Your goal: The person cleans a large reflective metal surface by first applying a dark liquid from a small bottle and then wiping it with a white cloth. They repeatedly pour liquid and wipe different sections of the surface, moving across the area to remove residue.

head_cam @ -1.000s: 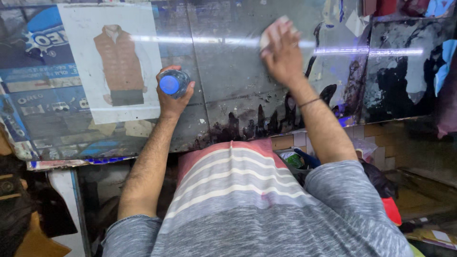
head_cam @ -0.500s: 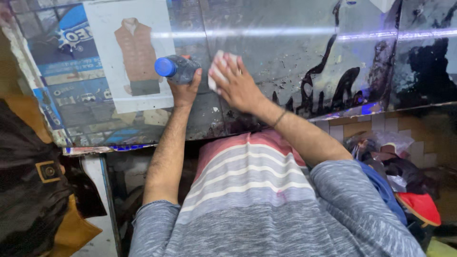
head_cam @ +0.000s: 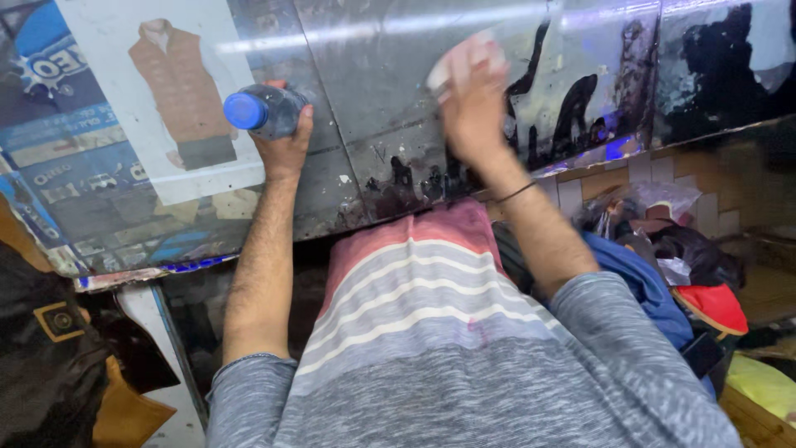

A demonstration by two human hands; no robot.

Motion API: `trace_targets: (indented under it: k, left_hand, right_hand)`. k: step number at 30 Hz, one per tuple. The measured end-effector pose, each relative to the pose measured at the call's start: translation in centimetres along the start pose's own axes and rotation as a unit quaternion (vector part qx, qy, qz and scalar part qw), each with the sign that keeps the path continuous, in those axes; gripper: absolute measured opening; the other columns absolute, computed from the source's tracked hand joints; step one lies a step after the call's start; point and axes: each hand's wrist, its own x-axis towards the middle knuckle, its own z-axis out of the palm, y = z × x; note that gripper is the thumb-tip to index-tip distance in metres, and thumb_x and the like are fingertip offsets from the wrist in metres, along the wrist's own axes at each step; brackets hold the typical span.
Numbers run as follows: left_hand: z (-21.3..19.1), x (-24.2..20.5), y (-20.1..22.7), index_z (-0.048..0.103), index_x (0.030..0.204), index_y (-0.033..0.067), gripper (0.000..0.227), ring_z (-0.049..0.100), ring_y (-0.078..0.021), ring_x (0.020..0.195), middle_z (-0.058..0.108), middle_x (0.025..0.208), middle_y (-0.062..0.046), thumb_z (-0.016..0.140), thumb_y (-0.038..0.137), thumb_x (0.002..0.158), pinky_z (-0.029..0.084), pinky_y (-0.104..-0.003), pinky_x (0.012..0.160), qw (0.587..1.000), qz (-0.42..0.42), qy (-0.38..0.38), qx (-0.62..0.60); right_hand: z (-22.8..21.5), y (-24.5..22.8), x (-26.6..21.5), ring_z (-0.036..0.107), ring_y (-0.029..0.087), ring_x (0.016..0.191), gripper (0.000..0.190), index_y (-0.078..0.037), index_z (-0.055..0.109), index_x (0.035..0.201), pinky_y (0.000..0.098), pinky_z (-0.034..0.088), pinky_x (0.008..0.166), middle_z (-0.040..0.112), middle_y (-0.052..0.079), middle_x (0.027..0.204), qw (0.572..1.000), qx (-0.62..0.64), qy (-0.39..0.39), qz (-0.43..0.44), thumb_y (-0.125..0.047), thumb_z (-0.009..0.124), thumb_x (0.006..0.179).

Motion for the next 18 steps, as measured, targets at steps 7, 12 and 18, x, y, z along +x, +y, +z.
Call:
trace_targets:
  k: [7,12,18]
  left_hand:
    - [-0.2,0.1,-0.2,0.055,0.134,0.0054,0.053,0.058,-0.026,0.123,0.058,0.13,-0.01,0.083,0.024,0.095,0.048,-0.042,0.111,1.0,0.0,-0.021,-0.02]
    - [0.0,-0.2,-0.5,0.051,0.137,0.0046,0.056,0.056,-0.026,0.125,0.056,0.132,-0.01,0.084,0.025,0.096,0.047,-0.043,0.112,1.0,0.007,-0.014,-0.004]
    - [0.4,-0.4,-1.4,0.053,0.137,0.0055,0.057,0.058,-0.0253,0.126,0.057,0.133,-0.01,0.085,0.028,0.096,0.048,-0.043,0.114,0.999,0.001,-0.012,-0.032]
  right_hand:
    - [0.0,0.8,-9.1,0.038,0.042,0.146,0.062,-0.015,0.049,0.152,0.0735,0.006,0.118,0.043,0.022,0.155,0.982,-0.019,-0.122,-0.145,-0.038,0.07,0.098]
    - [-5.9,17.3,-2.2,0.005,0.046,0.159,0.058,-0.007,0.025,0.168,0.0735,-0.006,0.119,0.012,0.025,0.174,0.975,-0.068,-0.056,0.202,-0.034,0.039,0.118]
    - [-1.9,3.6,-2.3,0.02,0.056,0.151,0.06,-0.003,0.042,0.161,0.0763,0.001,0.116,0.028,0.033,0.164,0.998,-0.06,-0.01,0.036,-0.03,0.052,0.109]
